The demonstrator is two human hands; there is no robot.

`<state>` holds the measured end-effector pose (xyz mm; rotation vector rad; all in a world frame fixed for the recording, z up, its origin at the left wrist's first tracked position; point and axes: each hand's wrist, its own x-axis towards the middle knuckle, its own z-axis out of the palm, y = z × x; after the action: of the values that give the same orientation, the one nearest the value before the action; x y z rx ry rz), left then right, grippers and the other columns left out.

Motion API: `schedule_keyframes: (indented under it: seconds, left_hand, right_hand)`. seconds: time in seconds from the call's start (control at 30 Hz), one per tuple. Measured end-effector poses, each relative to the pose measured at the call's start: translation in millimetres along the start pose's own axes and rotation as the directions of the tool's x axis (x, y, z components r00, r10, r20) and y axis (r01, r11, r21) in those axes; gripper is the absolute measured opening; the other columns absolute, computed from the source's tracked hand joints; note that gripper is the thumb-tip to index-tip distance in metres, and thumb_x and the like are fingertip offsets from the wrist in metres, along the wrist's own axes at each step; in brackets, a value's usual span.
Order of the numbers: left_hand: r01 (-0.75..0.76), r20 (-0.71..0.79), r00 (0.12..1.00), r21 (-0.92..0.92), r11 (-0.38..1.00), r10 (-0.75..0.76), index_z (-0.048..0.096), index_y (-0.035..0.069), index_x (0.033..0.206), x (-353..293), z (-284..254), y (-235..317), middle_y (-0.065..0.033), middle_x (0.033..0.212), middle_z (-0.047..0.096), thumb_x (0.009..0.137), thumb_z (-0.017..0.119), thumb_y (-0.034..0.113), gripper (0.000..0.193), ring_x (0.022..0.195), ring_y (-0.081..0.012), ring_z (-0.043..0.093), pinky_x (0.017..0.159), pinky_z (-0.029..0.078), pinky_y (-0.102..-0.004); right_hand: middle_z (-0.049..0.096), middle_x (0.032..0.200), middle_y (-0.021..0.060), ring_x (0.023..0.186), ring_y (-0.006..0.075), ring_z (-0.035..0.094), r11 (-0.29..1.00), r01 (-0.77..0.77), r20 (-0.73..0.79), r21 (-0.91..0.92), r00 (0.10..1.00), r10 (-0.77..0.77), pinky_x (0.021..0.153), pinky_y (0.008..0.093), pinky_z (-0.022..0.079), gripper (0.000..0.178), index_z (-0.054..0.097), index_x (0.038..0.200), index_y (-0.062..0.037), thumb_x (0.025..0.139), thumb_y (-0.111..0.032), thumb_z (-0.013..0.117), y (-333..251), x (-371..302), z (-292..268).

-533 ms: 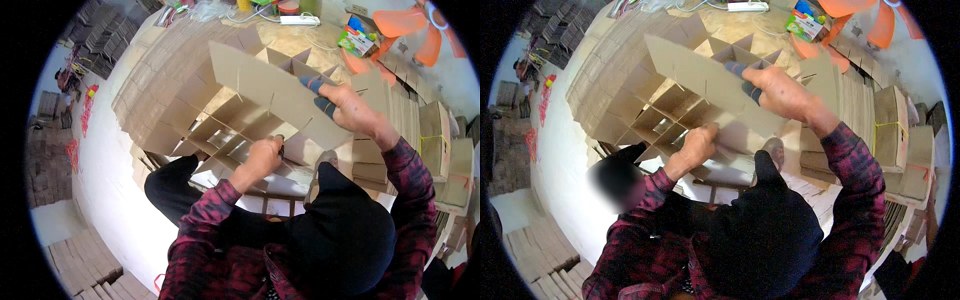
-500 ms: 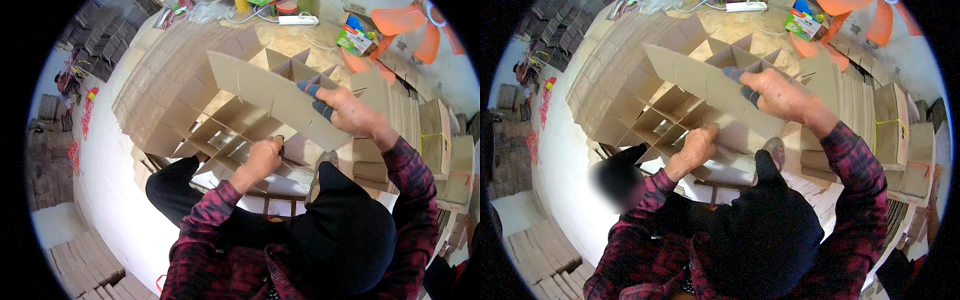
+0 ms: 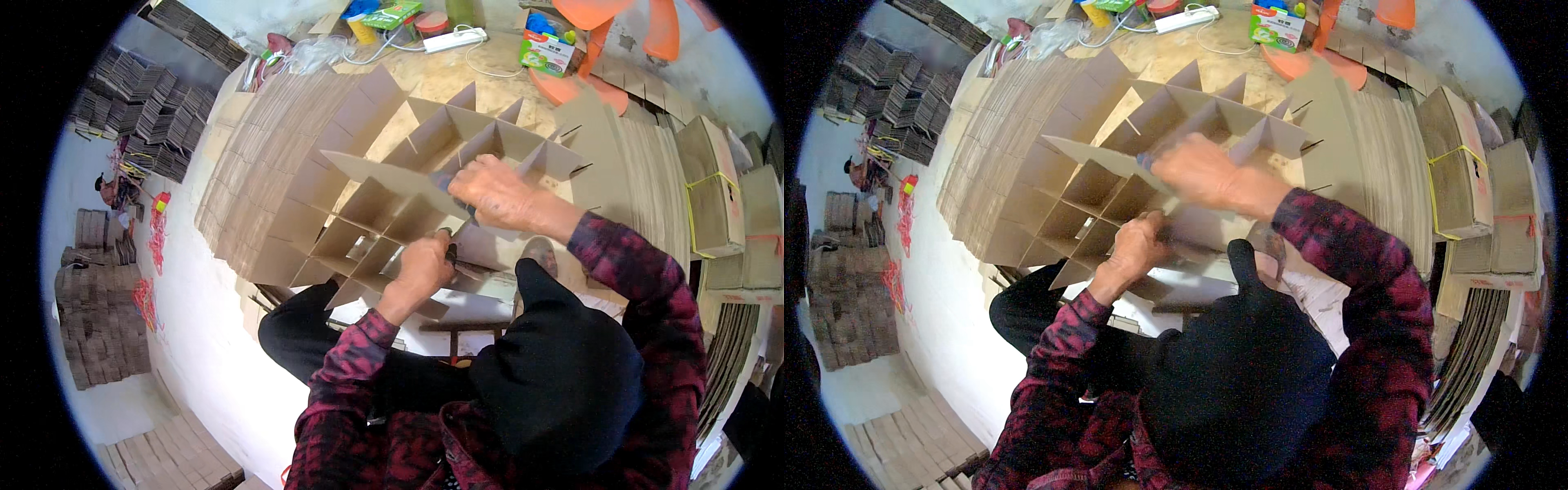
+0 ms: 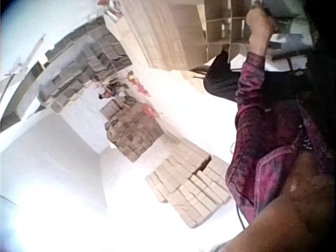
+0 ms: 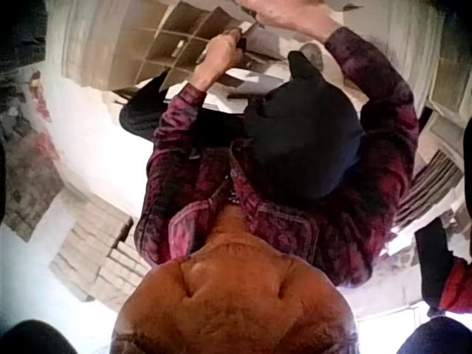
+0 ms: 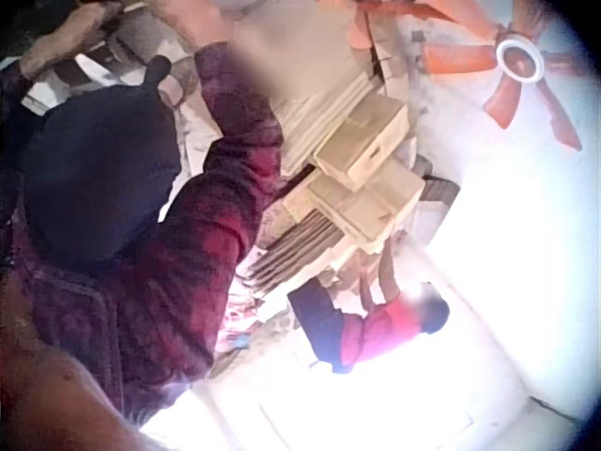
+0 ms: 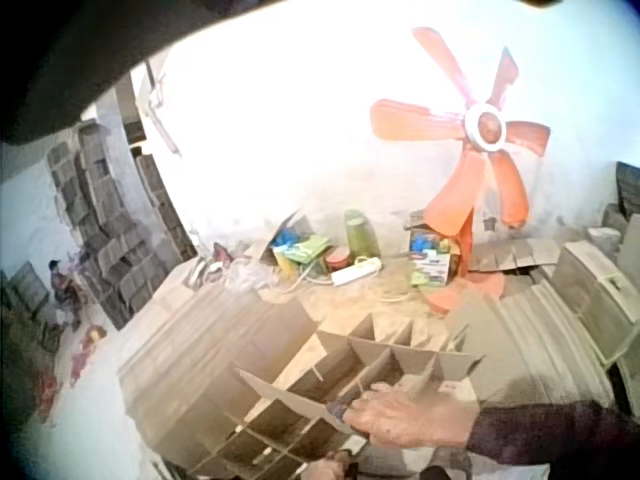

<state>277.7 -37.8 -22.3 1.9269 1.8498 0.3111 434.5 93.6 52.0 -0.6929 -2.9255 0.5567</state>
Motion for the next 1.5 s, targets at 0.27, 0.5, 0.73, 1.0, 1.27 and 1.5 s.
schedule_keyframes:
  seconds: [0.27, 0.5, 0.73, 1.0, 1.27, 1.5]
  left_hand:
    - [0.041, 0.069, 0.996, 0.139, 0.989, -0.051, 0.060, 0.006, 0.089, -13, -15, 0, -0.0187, 0.089, 0.064, 0.067, 0.066, 0.011, 0.023, 0.083, -0.0389, 0.063, 0.070, 0.051, -0.0479]
    - [-0.094, -0.058, 0.993, 0.149, 0.984, 0.104, 0.053, 0.003, 0.088, -12, -41, 19, -0.0176, 0.088, 0.057, 0.066, 0.061, 0.003, 0.024, 0.083, -0.0399, 0.059, 0.070, 0.048, -0.0482]
    - [-0.177, -0.214, 0.959, 0.062, 0.982, 0.186, 0.057, 0.000, 0.101, 24, -36, 44, -0.0189, 0.093, 0.059, 0.072, 0.062, 0.004, 0.029, 0.087, -0.0407, 0.059, 0.072, 0.048, -0.0467]
    - [-0.224, -0.233, 0.947, 0.020, 0.974, 0.223, 0.054, -0.001, 0.093, 36, -7, 35, -0.0219, 0.092, 0.057, 0.069, 0.060, 0.003, 0.025, 0.089, -0.0425, 0.057, 0.073, 0.048, -0.0484]
    - [-0.077, -0.106, 0.991, -0.007, 0.997, 0.076, 0.057, 0.004, 0.082, 55, 23, 33, -0.0215, 0.082, 0.062, 0.071, 0.059, 0.011, 0.013, 0.081, -0.0407, 0.062, 0.069, 0.049, -0.0489]
    - [-0.119, -0.119, 0.986, -0.019, 0.993, 0.116, 0.056, 0.006, 0.085, 59, 24, 35, -0.0190, 0.080, 0.063, 0.071, 0.060, 0.011, 0.015, 0.080, -0.0406, 0.063, 0.067, 0.050, -0.0503]
  right_hand:
    - [0.040, 0.139, 0.0213, 0.130, 0.0350, 0.036, 0.976, -0.145, -0.321, -0.163, 0.943, 0.087, 0.103, 0.0574, 0.026, 0.027, 0.066, 0.092, -0.0039, 0.066, -0.009, 0.067, 23, -49, 29]
    - [0.039, 0.136, 0.0265, 0.125, 0.0434, 0.038, 0.581, -0.777, -0.587, -0.241, 0.593, 0.550, 0.097, 0.0561, 0.034, 0.048, 0.055, 0.112, 0.0004, 0.072, -0.018, 0.073, 136, -191, 33]
    - [0.054, 0.118, 0.0281, 0.096, 0.0441, 0.055, 0.627, -0.779, -0.654, -0.021, 0.485, 0.581, 0.087, 0.0492, 0.044, 0.037, 0.053, 0.110, 0.0020, 0.077, -0.010, 0.067, 195, -262, 0]
    - [0.063, 0.092, 0.0238, 0.083, 0.0392, 0.064, 0.921, -0.350, -0.645, 0.168, 0.668, 0.371, 0.070, 0.0343, 0.050, 0.029, 0.055, 0.112, 0.0014, 0.085, -0.003, 0.062, 76, -209, -76]
    - [0.060, 0.116, 0.0241, 0.103, 0.0343, 0.061, 0.980, -0.049, -0.437, 0.195, 0.890, 0.132, 0.087, 0.0337, 0.047, 0.051, 0.047, 0.132, -0.0006, 0.084, 0.000, 0.063, 59, -102, -80]
    - [0.061, 0.120, 0.0195, 0.107, 0.0244, 0.061, 0.970, 0.004, -0.282, 0.244, 0.957, 0.067, 0.091, 0.0319, 0.045, 0.040, 0.051, 0.129, 0.0003, 0.089, -0.001, 0.057, 67, -53, -84]
